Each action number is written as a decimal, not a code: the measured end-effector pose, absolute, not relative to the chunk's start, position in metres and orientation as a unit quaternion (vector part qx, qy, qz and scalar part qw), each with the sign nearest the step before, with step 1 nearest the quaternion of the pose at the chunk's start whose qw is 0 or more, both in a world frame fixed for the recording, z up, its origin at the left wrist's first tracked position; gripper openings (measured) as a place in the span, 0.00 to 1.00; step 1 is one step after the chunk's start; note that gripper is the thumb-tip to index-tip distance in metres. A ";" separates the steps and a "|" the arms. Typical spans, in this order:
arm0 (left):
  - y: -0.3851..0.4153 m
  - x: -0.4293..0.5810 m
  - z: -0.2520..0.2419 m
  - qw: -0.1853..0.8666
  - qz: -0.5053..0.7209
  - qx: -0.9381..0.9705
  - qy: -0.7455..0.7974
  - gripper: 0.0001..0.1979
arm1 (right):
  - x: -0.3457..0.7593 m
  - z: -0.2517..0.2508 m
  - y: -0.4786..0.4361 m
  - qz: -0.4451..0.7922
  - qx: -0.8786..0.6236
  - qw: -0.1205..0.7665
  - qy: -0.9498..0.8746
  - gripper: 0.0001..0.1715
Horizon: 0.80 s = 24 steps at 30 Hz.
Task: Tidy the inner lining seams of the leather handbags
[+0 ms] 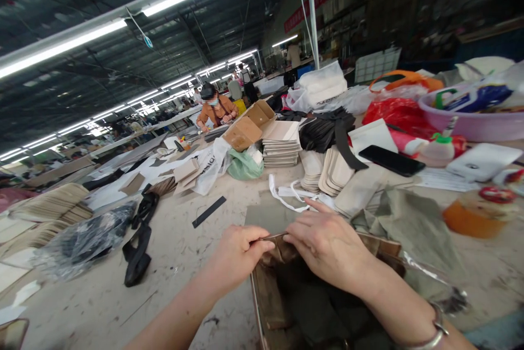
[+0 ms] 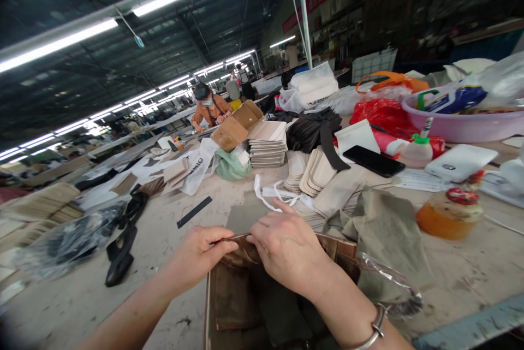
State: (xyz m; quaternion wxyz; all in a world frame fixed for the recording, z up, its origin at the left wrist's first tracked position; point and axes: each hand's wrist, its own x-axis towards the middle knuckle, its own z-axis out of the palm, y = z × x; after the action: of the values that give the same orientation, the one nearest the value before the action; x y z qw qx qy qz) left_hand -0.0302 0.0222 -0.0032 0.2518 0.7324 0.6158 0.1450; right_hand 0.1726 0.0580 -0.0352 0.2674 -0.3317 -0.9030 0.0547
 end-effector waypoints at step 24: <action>0.001 -0.031 0.011 0.188 0.092 0.729 0.652 0.12 | 0.155 -0.041 0.042 0.024 -0.304 0.323 -0.896 0.13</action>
State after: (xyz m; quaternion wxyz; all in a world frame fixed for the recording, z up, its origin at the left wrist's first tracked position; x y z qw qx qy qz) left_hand -0.0307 0.0014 0.0113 0.1885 0.7285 0.6521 0.0919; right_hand 0.1545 0.0419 -0.0411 0.3231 -0.3037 -0.8960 0.0242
